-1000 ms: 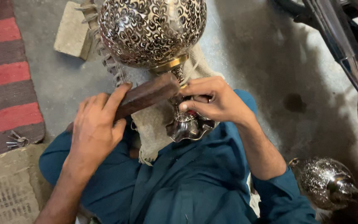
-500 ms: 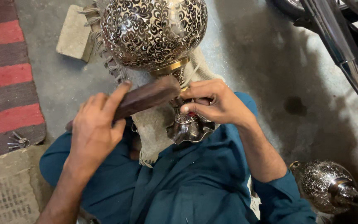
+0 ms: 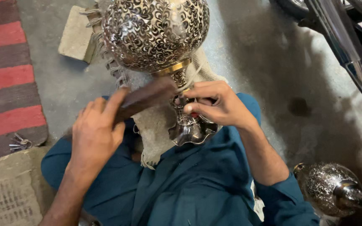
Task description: The person uses a small metal chisel and a wooden mallet to engrave decorative patterns into the neck of a silver-colored metal vessel. They repeatedly position the chisel and strike it with the mallet to create fine details.
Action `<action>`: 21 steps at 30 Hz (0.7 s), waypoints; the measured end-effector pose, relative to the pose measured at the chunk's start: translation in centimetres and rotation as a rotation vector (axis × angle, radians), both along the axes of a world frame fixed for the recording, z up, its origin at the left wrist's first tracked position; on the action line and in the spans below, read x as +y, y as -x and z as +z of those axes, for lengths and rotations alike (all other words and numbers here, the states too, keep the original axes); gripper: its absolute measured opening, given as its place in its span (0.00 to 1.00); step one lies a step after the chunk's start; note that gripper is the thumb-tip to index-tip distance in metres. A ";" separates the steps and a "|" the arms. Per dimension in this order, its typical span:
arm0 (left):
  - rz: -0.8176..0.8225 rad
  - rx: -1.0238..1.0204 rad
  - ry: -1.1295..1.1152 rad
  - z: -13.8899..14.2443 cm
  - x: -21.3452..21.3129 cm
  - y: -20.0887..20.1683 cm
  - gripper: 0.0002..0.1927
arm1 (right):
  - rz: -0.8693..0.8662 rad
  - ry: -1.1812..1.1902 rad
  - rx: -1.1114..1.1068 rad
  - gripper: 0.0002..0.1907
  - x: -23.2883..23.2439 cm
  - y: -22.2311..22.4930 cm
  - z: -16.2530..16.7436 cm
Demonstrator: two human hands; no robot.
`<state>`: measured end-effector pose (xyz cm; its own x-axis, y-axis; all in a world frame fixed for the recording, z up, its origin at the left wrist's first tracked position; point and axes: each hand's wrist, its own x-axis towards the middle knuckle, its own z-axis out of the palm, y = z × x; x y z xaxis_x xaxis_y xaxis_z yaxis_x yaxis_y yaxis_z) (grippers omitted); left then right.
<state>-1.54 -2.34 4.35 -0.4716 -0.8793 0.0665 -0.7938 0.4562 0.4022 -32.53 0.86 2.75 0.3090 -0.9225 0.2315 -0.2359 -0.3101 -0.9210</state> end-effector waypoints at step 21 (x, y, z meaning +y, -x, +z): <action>0.176 0.657 -0.370 -1.0 2.0 1.0 0.38 | 0.032 0.058 0.119 0.15 -0.6 0.1 1.3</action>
<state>-2.51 -0.30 3.35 -0.2887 -0.9570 -0.0286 -0.3881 0.0897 0.9172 -32.58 0.31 4.08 0.3665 -0.8979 0.2439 -0.3320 -0.3711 -0.8672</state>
